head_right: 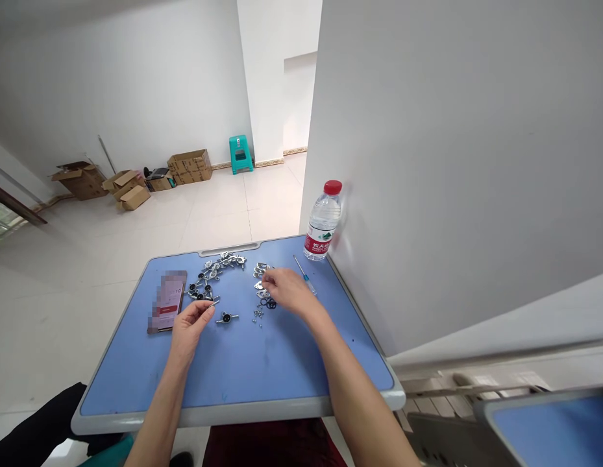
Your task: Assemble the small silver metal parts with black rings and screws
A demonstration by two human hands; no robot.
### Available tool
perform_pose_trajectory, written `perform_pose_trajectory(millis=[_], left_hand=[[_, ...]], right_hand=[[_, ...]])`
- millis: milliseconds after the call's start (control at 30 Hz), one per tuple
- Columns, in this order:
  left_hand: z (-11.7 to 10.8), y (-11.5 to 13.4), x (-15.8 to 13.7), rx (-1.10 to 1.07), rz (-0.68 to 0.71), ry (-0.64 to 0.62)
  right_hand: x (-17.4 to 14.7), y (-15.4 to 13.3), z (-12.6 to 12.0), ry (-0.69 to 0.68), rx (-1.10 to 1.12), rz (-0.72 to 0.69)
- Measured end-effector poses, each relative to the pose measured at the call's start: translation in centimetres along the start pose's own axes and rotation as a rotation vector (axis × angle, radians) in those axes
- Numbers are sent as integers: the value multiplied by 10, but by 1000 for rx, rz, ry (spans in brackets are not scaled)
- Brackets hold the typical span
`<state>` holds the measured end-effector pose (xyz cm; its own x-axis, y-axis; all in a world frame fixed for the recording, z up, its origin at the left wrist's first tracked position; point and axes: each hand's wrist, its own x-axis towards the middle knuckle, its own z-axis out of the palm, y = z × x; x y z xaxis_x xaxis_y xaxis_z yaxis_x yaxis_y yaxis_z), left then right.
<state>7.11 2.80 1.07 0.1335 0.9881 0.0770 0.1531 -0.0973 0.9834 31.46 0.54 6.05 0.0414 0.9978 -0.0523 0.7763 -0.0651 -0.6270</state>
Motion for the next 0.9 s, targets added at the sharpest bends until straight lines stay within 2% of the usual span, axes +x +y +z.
perform_pose_trajectory(millis=[67, 167, 400, 533, 600, 667, 733, 833, 900], left_hand=[[-1, 1, -1, 6, 2, -8], [-1, 2, -1, 17, -1, -35], [0, -4, 0, 17, -21, -61], [1, -5, -1, -23, -26, -54], [1, -4, -1, -28, -24, -52], [1, -3, -2, -19, -22, -58], [2, -1, -3, 0, -16, -77], [3, 3, -4, 26, -1, -123], [3, 5, -5, 47, 11, -158]], right_hand=[[-2, 7, -11, -141, -31, 14], [-4, 9, -11, -240, -162, 47], [0, 4, 0, -209, -313, 124], [1, 7, -3, -199, -308, 167], [0, 7, -5, -130, -261, 159], [-1, 4, -4, -41, -169, 103], [-3, -2, 1, -1, -55, -22], [-6, -13, 14, -47, 50, -295], [-8, -20, 24, -49, 36, -386]])
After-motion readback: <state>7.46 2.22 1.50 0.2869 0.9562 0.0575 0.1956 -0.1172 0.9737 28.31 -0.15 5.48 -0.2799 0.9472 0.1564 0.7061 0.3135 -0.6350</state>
